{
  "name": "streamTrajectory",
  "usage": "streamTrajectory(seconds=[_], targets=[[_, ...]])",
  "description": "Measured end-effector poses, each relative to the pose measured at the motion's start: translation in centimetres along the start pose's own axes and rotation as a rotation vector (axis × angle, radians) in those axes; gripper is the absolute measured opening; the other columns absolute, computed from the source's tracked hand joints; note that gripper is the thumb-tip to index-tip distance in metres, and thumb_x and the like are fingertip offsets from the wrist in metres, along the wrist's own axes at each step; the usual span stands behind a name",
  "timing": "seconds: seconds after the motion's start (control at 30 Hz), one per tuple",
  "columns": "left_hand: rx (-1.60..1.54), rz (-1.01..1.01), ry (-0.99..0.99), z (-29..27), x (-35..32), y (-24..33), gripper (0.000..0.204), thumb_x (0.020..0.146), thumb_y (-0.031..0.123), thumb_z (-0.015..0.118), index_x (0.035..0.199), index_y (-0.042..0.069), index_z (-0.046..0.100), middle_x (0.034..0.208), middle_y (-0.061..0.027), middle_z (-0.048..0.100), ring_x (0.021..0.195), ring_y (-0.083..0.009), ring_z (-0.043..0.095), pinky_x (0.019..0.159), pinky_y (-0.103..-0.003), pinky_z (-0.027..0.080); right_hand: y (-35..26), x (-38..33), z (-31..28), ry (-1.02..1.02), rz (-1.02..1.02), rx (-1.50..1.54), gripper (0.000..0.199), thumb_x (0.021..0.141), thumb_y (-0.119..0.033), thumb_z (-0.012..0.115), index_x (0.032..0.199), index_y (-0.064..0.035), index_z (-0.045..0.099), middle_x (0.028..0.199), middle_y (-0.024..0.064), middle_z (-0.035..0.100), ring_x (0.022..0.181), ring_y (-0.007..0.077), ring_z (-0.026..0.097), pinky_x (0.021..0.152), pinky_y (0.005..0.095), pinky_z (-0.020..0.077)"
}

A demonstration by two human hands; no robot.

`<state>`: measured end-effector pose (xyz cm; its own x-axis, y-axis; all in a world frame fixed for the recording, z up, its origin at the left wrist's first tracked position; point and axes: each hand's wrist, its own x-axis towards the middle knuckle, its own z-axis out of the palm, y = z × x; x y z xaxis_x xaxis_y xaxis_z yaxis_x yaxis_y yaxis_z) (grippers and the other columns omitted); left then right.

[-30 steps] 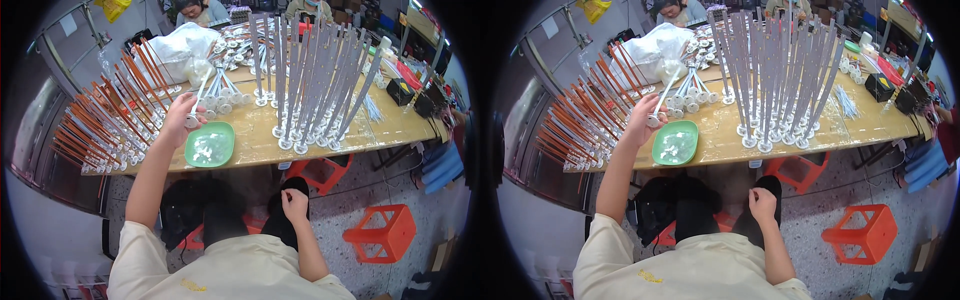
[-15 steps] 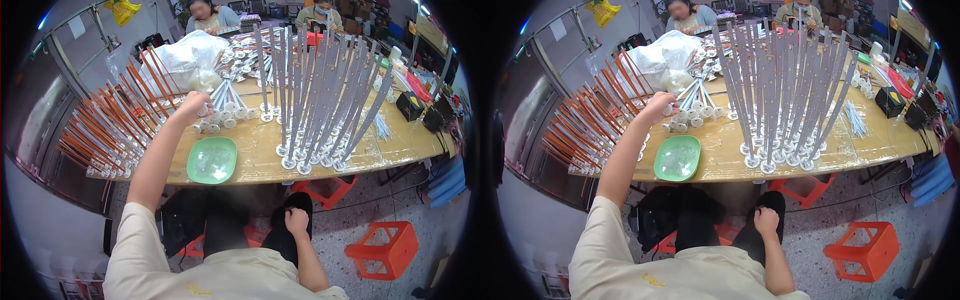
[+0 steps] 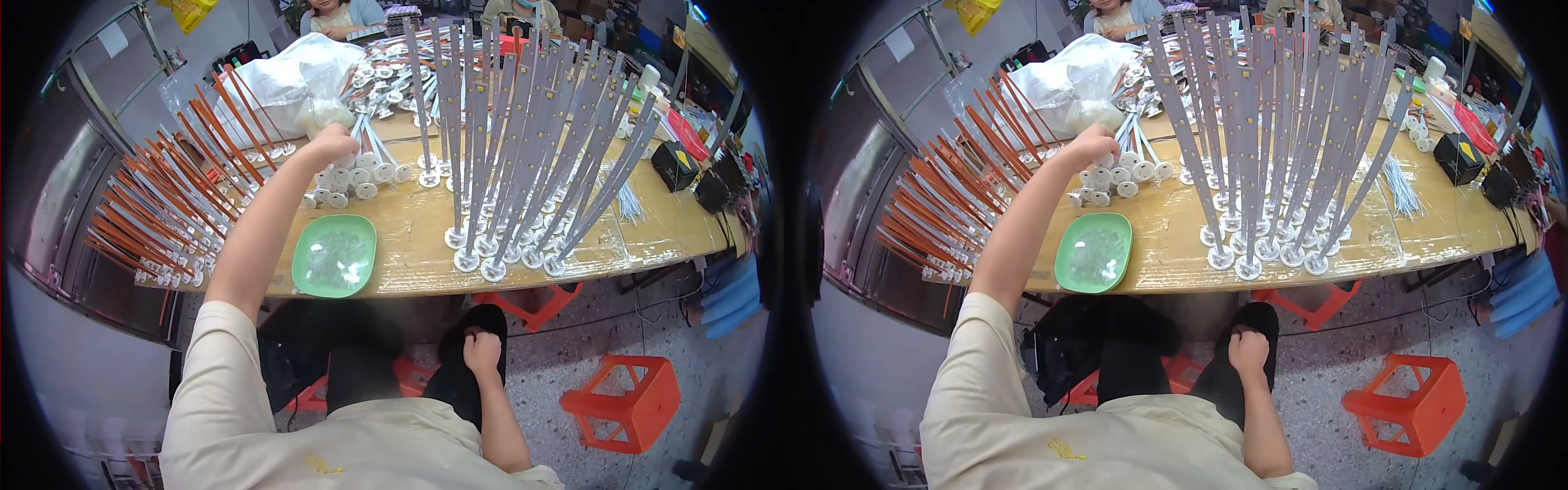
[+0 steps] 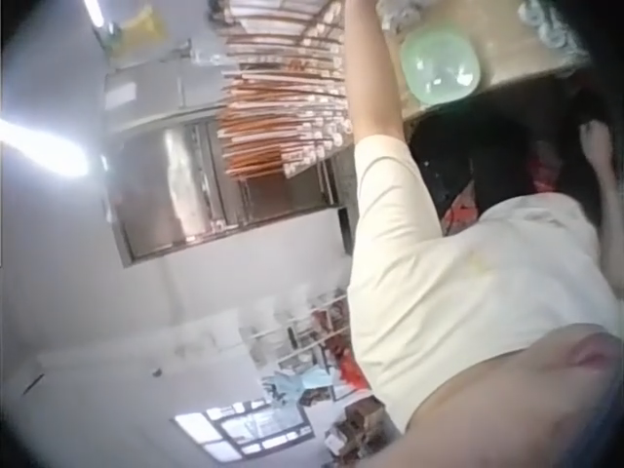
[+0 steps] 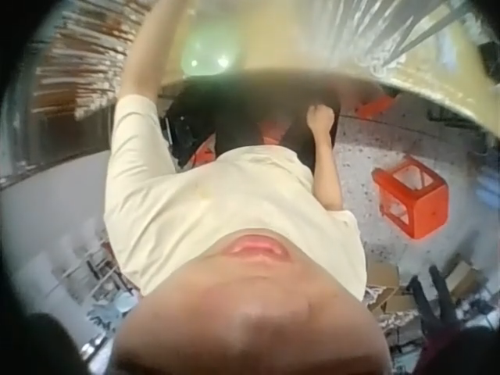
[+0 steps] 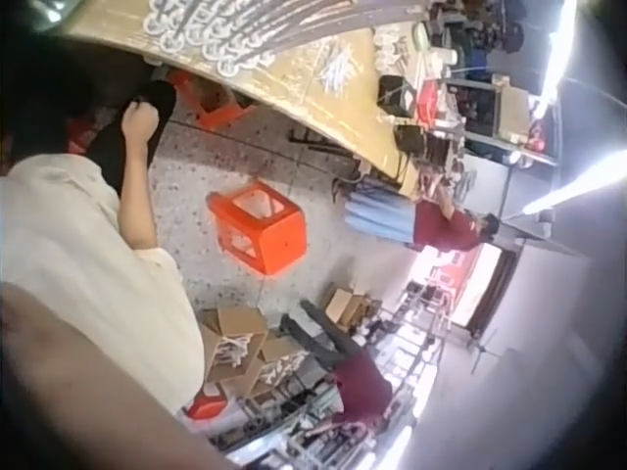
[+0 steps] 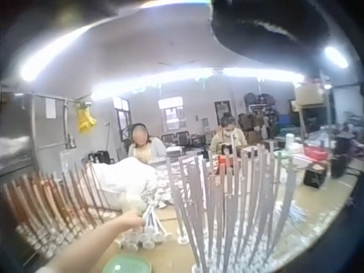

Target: The person is manually assembling LED lighting components by attaching circular bases to LED strips contained within transparent tubes.

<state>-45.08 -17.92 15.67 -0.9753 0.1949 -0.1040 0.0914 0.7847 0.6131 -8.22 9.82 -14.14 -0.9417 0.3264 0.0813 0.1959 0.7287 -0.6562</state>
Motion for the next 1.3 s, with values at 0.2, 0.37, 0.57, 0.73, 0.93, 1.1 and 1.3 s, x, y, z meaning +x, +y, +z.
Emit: streamTrajectory(seconds=[0.2, 0.37, 0.57, 0.73, 0.93, 1.1, 1.3], targets=[[0.304, 0.472, 0.419, 3.3, -3.4, 4.6, 0.037, 0.076, 0.029, 0.072, 0.094, -0.004, 0.073, 0.098, -0.0256, 0.07, 0.095, -0.038, 0.066, 0.087, -0.042, 0.051, 0.0, 0.1, -0.6, -0.018, 0.007, 0.022, 0.023, 0.082, -0.025, 0.06, 0.079, -0.0069, 0.073, 0.074, 0.0231, 0.066, 0.074, 0.0422, 0.066, 0.072, 0.0512, 0.0538], [0.051, 0.538, 0.279, 7.2, -4.7, 8.7, 0.042, 0.083, 0.037, 0.071, 0.099, -0.001, 0.073, 0.099, -0.0195, 0.072, 0.095, -0.0337, 0.068, 0.087, -0.041, 0.052, -0.4, -0.2, -0.8, -0.015, 0.02, -0.008, 0.023, 0.082, -0.026, 0.059, 0.079, -0.0061, 0.072, 0.075, 0.0237, 0.066, 0.075, 0.0422, 0.066, 0.072, 0.051, 0.0538], [-0.011, 0.448, 0.321, 9.2, -5.1, 9.4, 0.026, 0.085, 0.027, 0.069, 0.085, 0.001, 0.073, 0.081, -0.0178, 0.07, 0.079, -0.0326, 0.068, 0.073, -0.042, 0.051, -0.3, -1.2, -1.3, 0.053, -0.044, 0.006, 0.023, 0.081, -0.022, 0.058, 0.081, -0.0031, 0.072, 0.076, 0.0225, 0.067, 0.077, 0.041, 0.067, 0.074, 0.0496, 0.0534], [-0.257, 0.575, 0.509, 5.0, -10.0, 9.7, 0.025, 0.089, 0.025, 0.068, 0.088, 0.0, 0.072, 0.074, -0.0127, 0.07, 0.063, -0.0237, 0.066, 0.063, -0.037, 0.05, -1.5, -1.9, -2.8, 0.033, -0.085, 0.087, 0.023, 0.08, -0.023, 0.062, 0.075, -0.0027, 0.07, 0.075, 0.0195, 0.067, 0.073, 0.0387, 0.067, 0.069, 0.0471, 0.053], [-0.893, 0.514, 0.356, 4.4, -24.6, 10.0, 0.021, 0.096, 0.017, 0.061, 0.087, -0.001, 0.066, 0.068, -0.001, 0.061, 0.055, -0.0058, 0.052, 0.051, -0.022, 0.039, -12.2, -4.4, -8.0, 0.257, -0.198, 0.552, 0.017, 0.076, -0.009, 0.074, 0.091, -0.0017, 0.071, 0.084, 0.0145, 0.07, 0.07, 0.0234, 0.069, 0.062, 0.0344, 0.0557], [-1.208, 0.158, 0.065, 10.2, -33.3, 7.6, 0.02, 0.099, 0.016, 0.059, 0.089, 0.0, 0.063, 0.068, -0.0011, 0.058, 0.047, -0.0045, 0.045, 0.044, -0.019, 0.033, -21.0, -6.2, -15.1, 0.315, -0.772, 0.559, 0.045, 0.066, -0.008, 0.089, 0.106, -0.0025, 0.07, 0.109, 0.0148, 0.067, 0.08, 0.0215, 0.069, 0.062, 0.028, 0.0585], [-1.471, 0.26, -0.032, 12.5, -36.5, 6.9, 0.033, 0.104, 0.027, 0.048, 0.1, -0.003, 0.061, 0.075, -0.0068, 0.058, 0.063, -0.0132, 0.056, 0.056, -0.024, 0.044, -22.1, -8.0, -14.7, 0.26, -0.919, 0.735, 0.038, 0.067, 0.001, 0.08, 0.104, 0.0028, 0.072, 0.089, 0.0139, 0.068, 0.075, 0.027, 0.067, 0.066, 0.035, 0.0558]])
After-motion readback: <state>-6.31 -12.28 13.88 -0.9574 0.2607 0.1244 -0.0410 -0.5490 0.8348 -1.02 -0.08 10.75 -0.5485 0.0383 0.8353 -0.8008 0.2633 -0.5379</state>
